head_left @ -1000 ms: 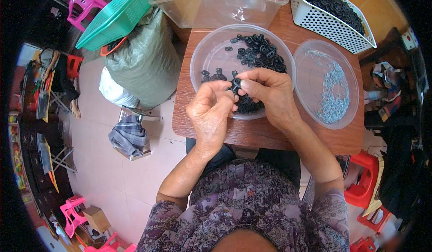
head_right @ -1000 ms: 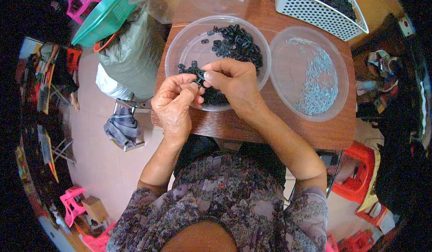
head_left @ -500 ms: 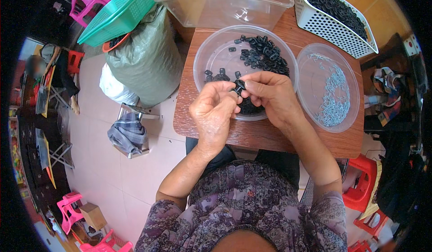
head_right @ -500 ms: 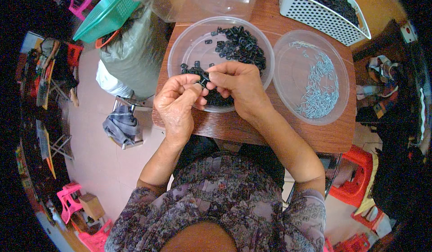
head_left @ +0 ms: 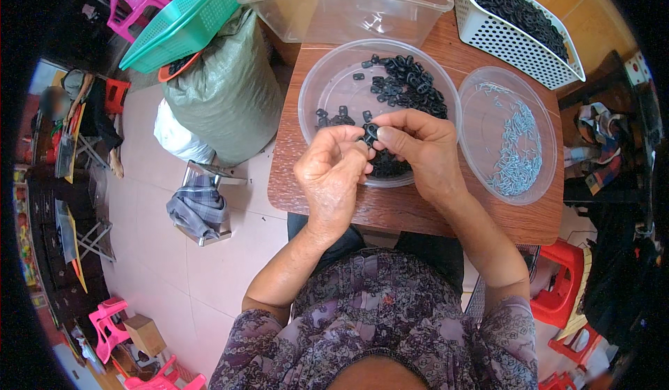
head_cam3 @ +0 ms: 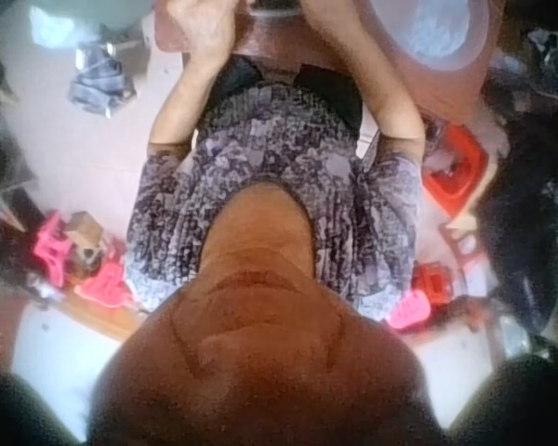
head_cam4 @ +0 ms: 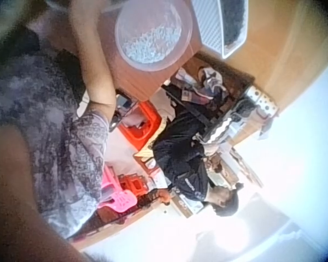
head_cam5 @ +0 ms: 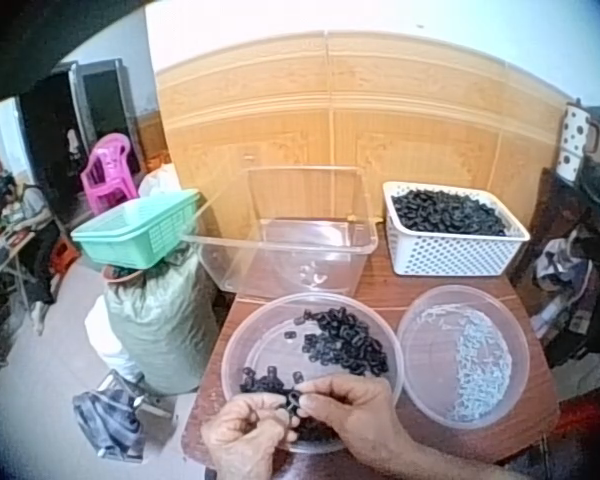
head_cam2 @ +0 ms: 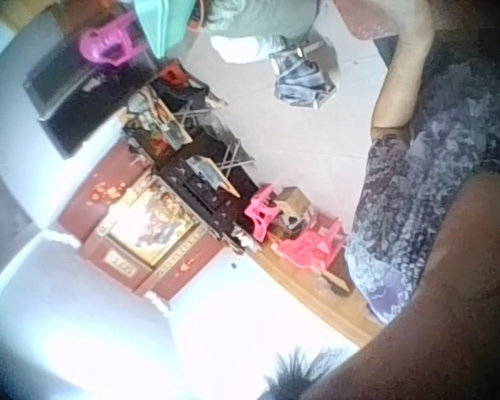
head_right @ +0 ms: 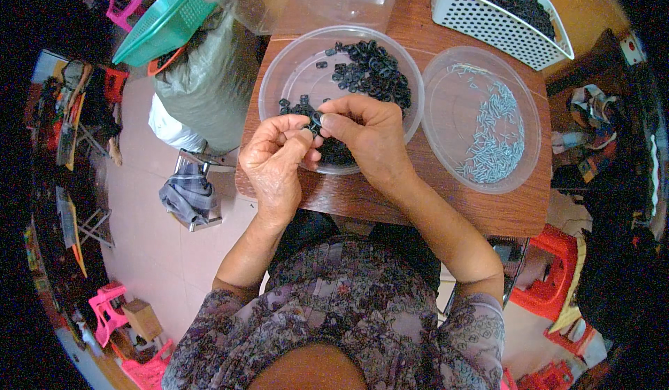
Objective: Manually joining circular black plastic components.
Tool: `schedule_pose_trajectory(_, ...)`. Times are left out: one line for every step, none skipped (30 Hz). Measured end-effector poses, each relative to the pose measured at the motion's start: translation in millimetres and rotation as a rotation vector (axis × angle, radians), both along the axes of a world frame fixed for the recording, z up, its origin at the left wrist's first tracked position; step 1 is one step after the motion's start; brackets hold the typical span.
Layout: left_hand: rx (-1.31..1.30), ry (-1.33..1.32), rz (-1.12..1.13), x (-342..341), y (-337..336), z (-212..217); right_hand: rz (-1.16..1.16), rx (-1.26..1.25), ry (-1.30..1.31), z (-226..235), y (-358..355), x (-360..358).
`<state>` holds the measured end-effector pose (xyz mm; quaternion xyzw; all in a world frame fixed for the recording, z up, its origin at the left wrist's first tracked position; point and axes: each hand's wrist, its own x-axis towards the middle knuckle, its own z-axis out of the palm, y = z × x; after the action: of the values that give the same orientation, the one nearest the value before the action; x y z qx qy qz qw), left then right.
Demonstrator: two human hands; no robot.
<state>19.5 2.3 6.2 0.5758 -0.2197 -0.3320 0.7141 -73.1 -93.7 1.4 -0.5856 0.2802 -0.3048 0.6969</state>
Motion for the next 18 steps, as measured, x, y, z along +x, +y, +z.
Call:
schedule_pose_trajectory(0.0,0.0,-0.001,-0.2,-0.2,-0.4,0.002,0.001,-0.017,0.0,-0.1,-0.3)
schedule_pose_trajectory(-0.013,0.002,0.0,-0.4,-0.3,-1.2,0.001,0.001,-0.017,0.3,-0.1,-0.8)
schedule_pose_trajectory(-0.027,0.005,0.0,-0.4,-0.6,-1.8,0.002,-0.009,-0.02,0.8,-0.2,-1.1)
schedule_pose_trajectory(-0.027,0.005,-0.002,-0.6,-1.0,-1.9,0.002,-0.019,-0.023,1.0,-0.3,-1.5)
schedule_pose_trajectory(-0.031,0.007,-0.001,-0.9,-1.2,-2.0,0.001,-0.019,-0.023,0.6,-0.2,-1.6)
schedule_pose_trajectory(-0.033,0.009,0.0,-0.9,-1.2,-2.0,0.0,-0.022,-0.037,-0.3,0.2,-1.1)
schedule_pose_trajectory(-0.032,0.008,-0.001,-0.7,-1.3,-2.9,-0.001,-0.026,-0.051,-0.9,0.4,-0.8)
schedule_pose_trajectory(-0.04,-0.007,0.001,-0.4,-1.4,-4.7,-0.002,-0.025,-0.052,-0.6,0.4,-0.7)
schedule_pose_trajectory(-0.049,-0.021,0.001,-0.4,-1.7,-5.7,-0.005,-0.028,-0.05,-0.1,0.2,-0.9)
schedule_pose_trajectory(-0.049,-0.021,0.0,-0.9,-2.1,-4.8,-0.007,-0.032,-0.047,0.3,0.1,-1.0)
schedule_pose_trajectory(-0.054,-0.013,0.009,-1.6,-2.6,-3.2,-0.008,-0.032,-0.047,-0.1,0.0,-1.0)
schedule_pose_trajectory(-0.06,-0.005,0.018,-2.0,-3.1,-2.3,-0.008,-0.03,-0.056,-0.7,-0.2,-0.9)
schedule_pose_trajectory(-0.06,-0.004,0.017,-2.0,-3.4,-2.6,-0.006,-0.028,-0.065,-1.1,-0.5,-0.9)
schedule_pose_trajectory(-0.07,0.003,0.012,-1.7,-3.7,-3.1,-0.007,-0.028,-0.065,-1.2,-0.9,-1.3)
schedule_pose_trajectory(-0.08,0.011,0.008,-1.5,-3.8,-3.4,0.003,-0.034,-0.06,-1.0,-1.4,-1.7)
schedule_pose_trajectory(-0.08,0.011,0.008,-1.5,-3.9,-4.0,0.012,-0.039,-0.054,-0.8,-1.6,-2.0)
schedule_pose_trajectory(-0.095,0.0,0.011,-1.5,-4.1,-4.6,0.012,-0.04,-0.055,-0.5,-1.6,-2.0)
schedule_pose_trajectory(-0.11,-0.011,0.013,-1.6,-4.4,-5.2,0.018,-0.032,-0.058,-0.6,-1.5,-2.0)
